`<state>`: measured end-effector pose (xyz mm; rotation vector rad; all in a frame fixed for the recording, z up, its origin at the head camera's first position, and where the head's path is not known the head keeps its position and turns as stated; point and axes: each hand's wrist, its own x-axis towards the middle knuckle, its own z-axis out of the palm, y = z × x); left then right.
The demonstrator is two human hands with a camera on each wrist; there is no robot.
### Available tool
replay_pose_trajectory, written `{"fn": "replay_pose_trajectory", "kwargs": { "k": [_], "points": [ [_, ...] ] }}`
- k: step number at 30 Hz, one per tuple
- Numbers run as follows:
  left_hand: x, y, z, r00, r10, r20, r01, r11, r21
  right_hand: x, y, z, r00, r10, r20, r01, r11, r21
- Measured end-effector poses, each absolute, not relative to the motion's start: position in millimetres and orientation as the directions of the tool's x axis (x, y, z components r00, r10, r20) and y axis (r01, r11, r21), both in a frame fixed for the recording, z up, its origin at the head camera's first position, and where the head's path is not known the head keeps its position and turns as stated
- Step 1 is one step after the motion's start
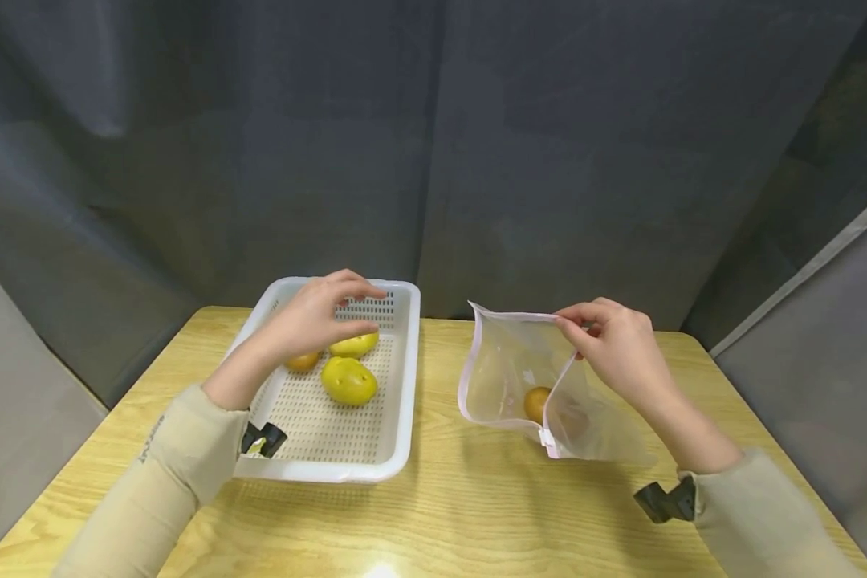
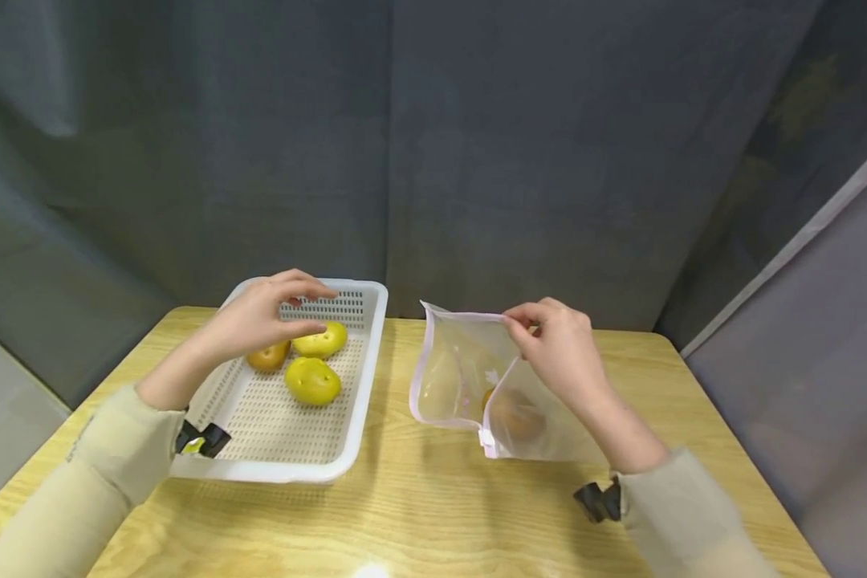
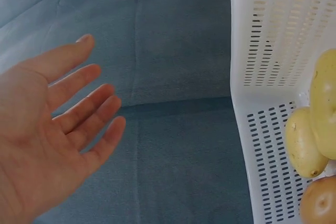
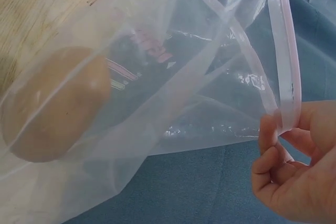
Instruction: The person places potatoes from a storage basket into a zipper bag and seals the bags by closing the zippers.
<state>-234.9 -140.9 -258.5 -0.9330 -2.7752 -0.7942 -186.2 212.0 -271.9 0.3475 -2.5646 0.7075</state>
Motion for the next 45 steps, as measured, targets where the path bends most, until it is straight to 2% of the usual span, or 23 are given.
{"fn": "replay_pose_trajectory", "kwargs": {
  "k": [5,15,25,30,40,45],
  "points": [
    [-239,-144,-260,-0.803,0.540,0.251,0.592,0.673,0.445,-187,212,-273,-0.849,-0.126,0.514,-0.367,0.840,-0.400],
    [-248,-149,-268,-0.801,0.565,0.197,0.586,0.676,0.446,-185,213,-276,-0.869,-0.113,0.482,-0.343,0.839,-0.422],
    [-253,-151,-280,-0.781,0.599,0.177,0.606,0.658,0.448,-185,212,-278,-0.857,-0.115,0.503,-0.358,0.834,-0.419],
    [-254,-152,-286,-0.800,0.585,0.132,0.573,0.681,0.456,-185,212,-281,-0.863,-0.109,0.494,-0.349,0.835,-0.425],
    [-259,-155,-296,-0.804,0.582,0.123,0.568,0.687,0.453,-185,213,-284,-0.875,-0.096,0.474,-0.327,0.839,-0.434],
    [-261,-157,-303,-0.818,0.570,0.083,0.538,0.706,0.461,-185,213,-284,-0.861,-0.110,0.496,-0.353,0.832,-0.429]
  ]
}}
